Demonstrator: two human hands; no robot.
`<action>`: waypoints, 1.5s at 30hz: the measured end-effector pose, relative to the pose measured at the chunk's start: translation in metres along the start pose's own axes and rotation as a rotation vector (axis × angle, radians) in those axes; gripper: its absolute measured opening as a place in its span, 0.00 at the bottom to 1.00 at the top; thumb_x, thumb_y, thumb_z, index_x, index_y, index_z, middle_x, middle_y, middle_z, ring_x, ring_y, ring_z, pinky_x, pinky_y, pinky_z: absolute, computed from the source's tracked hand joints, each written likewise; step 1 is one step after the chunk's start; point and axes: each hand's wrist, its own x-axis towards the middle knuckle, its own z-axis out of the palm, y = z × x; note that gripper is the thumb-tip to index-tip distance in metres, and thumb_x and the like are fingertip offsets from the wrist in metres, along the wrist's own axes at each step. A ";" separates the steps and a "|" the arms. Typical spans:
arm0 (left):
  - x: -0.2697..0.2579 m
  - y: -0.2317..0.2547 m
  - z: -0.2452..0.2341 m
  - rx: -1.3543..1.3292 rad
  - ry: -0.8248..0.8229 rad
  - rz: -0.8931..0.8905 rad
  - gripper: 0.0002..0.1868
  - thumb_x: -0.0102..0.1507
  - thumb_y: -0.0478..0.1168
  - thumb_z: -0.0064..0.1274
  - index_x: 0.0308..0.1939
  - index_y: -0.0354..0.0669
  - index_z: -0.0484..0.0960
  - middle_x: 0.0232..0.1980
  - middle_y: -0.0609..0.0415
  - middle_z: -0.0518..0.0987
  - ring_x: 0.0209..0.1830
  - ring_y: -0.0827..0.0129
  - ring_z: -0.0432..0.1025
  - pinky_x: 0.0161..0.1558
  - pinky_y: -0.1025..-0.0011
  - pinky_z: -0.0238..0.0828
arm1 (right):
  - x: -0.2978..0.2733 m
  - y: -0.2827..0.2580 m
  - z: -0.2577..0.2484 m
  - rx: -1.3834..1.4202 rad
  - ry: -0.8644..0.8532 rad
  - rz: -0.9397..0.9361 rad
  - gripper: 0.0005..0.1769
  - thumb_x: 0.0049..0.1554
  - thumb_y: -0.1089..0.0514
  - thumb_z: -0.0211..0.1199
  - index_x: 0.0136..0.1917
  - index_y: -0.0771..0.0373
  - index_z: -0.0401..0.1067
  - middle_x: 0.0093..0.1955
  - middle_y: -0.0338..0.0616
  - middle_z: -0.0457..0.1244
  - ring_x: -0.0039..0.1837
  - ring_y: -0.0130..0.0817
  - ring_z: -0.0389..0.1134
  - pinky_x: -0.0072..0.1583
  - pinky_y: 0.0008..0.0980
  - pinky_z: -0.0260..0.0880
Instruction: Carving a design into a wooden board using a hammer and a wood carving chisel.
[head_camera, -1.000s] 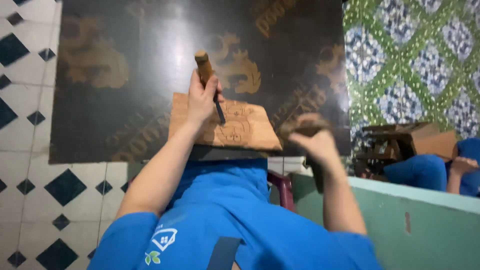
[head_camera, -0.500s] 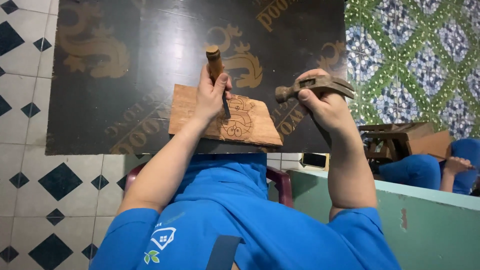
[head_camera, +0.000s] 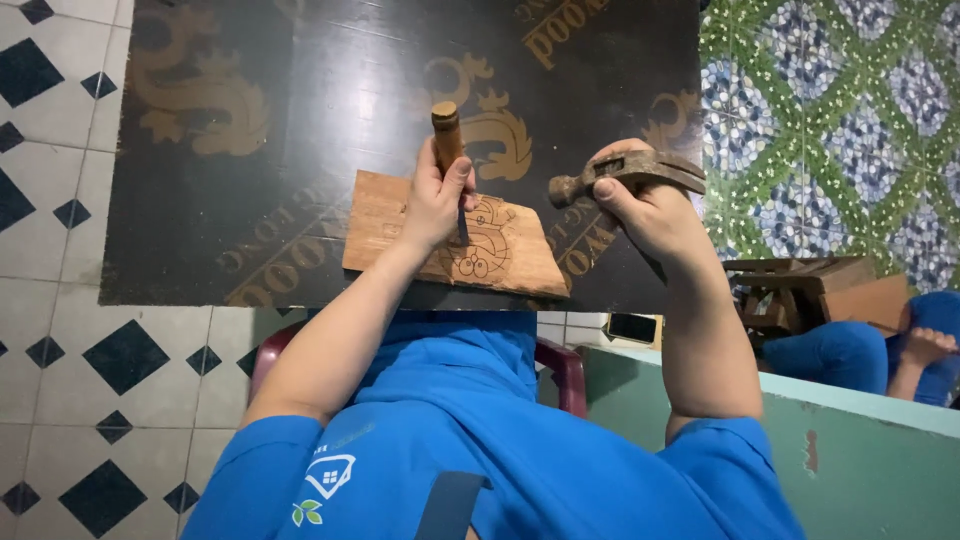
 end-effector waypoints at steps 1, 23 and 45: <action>0.000 0.000 0.000 0.008 -0.024 0.008 0.14 0.74 0.51 0.44 0.56 0.48 0.65 0.28 0.54 0.73 0.20 0.70 0.73 0.24 0.75 0.77 | 0.001 -0.002 0.001 0.007 -0.009 0.004 0.24 0.68 0.46 0.57 0.65 0.69 0.67 0.28 0.49 0.63 0.32 0.39 0.68 0.36 0.33 0.66; 0.007 -0.008 0.020 0.045 -0.123 -0.069 0.23 0.69 0.62 0.45 0.51 0.49 0.64 0.28 0.64 0.68 0.22 0.78 0.62 0.22 0.80 0.60 | 0.038 -0.078 0.003 -0.005 -0.048 0.027 0.28 0.62 0.34 0.54 0.60 0.59 0.62 0.42 0.38 0.58 0.35 0.25 0.61 0.40 0.23 0.64; 0.008 -0.010 0.012 -0.028 -0.055 -0.065 0.24 0.69 0.62 0.46 0.55 0.49 0.65 0.27 0.62 0.67 0.20 0.78 0.60 0.21 0.80 0.58 | 0.039 -0.077 0.005 -0.042 -0.069 0.080 0.30 0.61 0.33 0.53 0.57 0.62 0.65 0.55 0.38 0.56 0.38 0.27 0.61 0.40 0.26 0.64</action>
